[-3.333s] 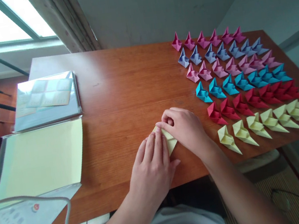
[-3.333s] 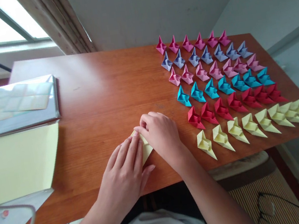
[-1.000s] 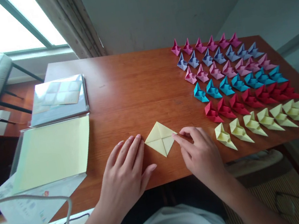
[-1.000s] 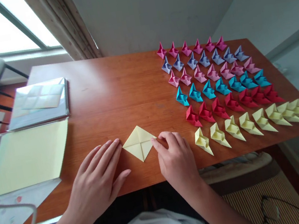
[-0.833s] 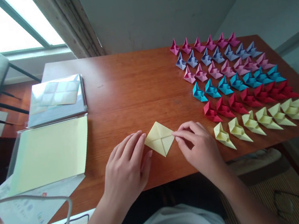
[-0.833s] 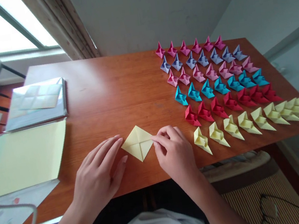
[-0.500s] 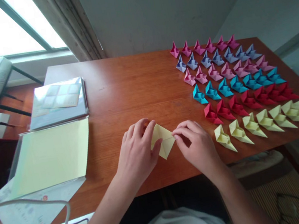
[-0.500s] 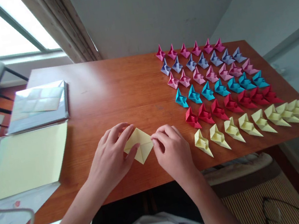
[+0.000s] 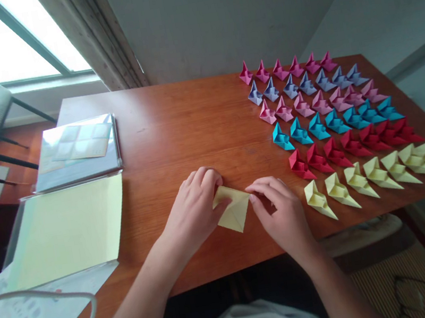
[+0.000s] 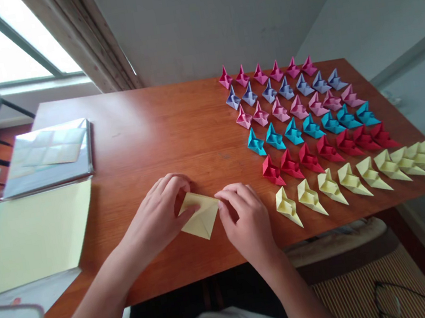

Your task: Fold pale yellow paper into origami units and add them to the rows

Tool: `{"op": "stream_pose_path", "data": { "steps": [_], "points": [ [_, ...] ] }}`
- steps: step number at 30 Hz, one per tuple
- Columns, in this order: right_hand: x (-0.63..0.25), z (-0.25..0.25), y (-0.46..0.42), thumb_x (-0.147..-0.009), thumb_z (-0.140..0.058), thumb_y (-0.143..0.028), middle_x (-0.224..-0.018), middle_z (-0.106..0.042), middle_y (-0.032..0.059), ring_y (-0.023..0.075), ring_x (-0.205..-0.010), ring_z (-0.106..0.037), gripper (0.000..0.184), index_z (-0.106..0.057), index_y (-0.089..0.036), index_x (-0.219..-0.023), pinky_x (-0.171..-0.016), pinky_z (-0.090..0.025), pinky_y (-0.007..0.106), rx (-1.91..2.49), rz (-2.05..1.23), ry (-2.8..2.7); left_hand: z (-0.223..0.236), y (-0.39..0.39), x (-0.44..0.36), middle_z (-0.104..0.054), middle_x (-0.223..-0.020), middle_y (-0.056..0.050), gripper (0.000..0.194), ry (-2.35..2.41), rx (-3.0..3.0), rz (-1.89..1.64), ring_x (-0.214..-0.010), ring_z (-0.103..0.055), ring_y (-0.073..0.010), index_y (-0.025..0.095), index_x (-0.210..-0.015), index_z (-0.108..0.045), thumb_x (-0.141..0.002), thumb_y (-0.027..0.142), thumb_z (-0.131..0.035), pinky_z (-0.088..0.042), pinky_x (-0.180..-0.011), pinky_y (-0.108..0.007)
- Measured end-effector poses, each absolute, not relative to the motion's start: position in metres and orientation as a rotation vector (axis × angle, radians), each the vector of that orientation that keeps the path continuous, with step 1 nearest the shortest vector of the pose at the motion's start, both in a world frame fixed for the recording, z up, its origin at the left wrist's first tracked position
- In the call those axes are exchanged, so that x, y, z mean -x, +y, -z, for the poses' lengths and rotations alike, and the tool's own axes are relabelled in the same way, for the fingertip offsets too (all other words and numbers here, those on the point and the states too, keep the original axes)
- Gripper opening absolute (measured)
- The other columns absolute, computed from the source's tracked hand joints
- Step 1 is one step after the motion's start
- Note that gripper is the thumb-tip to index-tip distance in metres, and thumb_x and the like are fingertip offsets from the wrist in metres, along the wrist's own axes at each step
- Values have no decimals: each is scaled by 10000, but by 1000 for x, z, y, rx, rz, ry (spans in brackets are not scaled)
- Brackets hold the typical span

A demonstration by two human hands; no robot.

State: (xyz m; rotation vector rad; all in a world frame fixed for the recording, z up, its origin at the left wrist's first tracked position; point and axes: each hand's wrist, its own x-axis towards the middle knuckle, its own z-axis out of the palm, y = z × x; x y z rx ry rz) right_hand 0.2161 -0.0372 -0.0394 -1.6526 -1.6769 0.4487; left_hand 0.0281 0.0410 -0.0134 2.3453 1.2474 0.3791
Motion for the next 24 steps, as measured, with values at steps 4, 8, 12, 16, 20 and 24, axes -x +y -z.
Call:
{"op": "stream_pose_path", "data": {
  "steps": [4,8,12,16,20,24],
  "points": [
    [-217,39,-38,-970,-568,-233,-1101,-689,69,206,-986,-642,233,-641,-225,-1192,-794,-515,334,1646,-520,-1544,12,37,-27,-669,-852,22,236,1256,-2061,-434,-686,-584,-145,215,-1061,-557,-858,158,-663,-469,-676,-285],
    [-219,39,-41,-963,-606,-302,-1150,-707,63,204,-1006,-658,351,-574,-254,-1310,-746,-503,315,1635,-634,-1433,7,36,-24,-708,-938,-5,314,1127,-1719,-655,-773,-643,-142,229,-1189,-630,-878,226,-675,-511,-715,-258],
    [-219,41,-45,-953,-633,-377,-1165,-706,65,216,-1034,-670,399,-562,-279,-1333,-823,-520,336,1549,-847,-1288,5,37,-23,-733,-962,-40,210,962,-1301,-804,-872,-687,-175,184,-1015,-707,-834,276,-754,-553,-773,-260],
    [-213,42,-45,-923,-680,-383,-1074,-716,46,211,-938,-694,394,-561,-287,-1287,-811,-550,349,1407,-1055,-1167,4,37,-24,-726,-860,-30,204,885,-1047,-771,-816,-682,-160,155,-931,-690,-798,266,-795,-552,-745,-245],
    [-207,36,-37,-920,-685,-298,-888,-703,15,187,-823,-677,107,-672,-256,-1017,-750,-544,319,1463,-914,-1333,3,37,-25,-701,-838,-16,160,859,-1064,-745,-808,-662,-145,160,-885,-650,-827,255,-765,-538,-761,-250],
    [-210,28,-29,-933,-631,-143,-908,-714,22,174,-844,-670,113,-685,-241,-941,-770,-536,310,1429,-542,-1574,2,37,-25,-668,-838,-4,31,955,-1465,-803,-814,-635,-140,176,-862,-654,-862,156,-677,-511,-764,-254]
  ]
}}
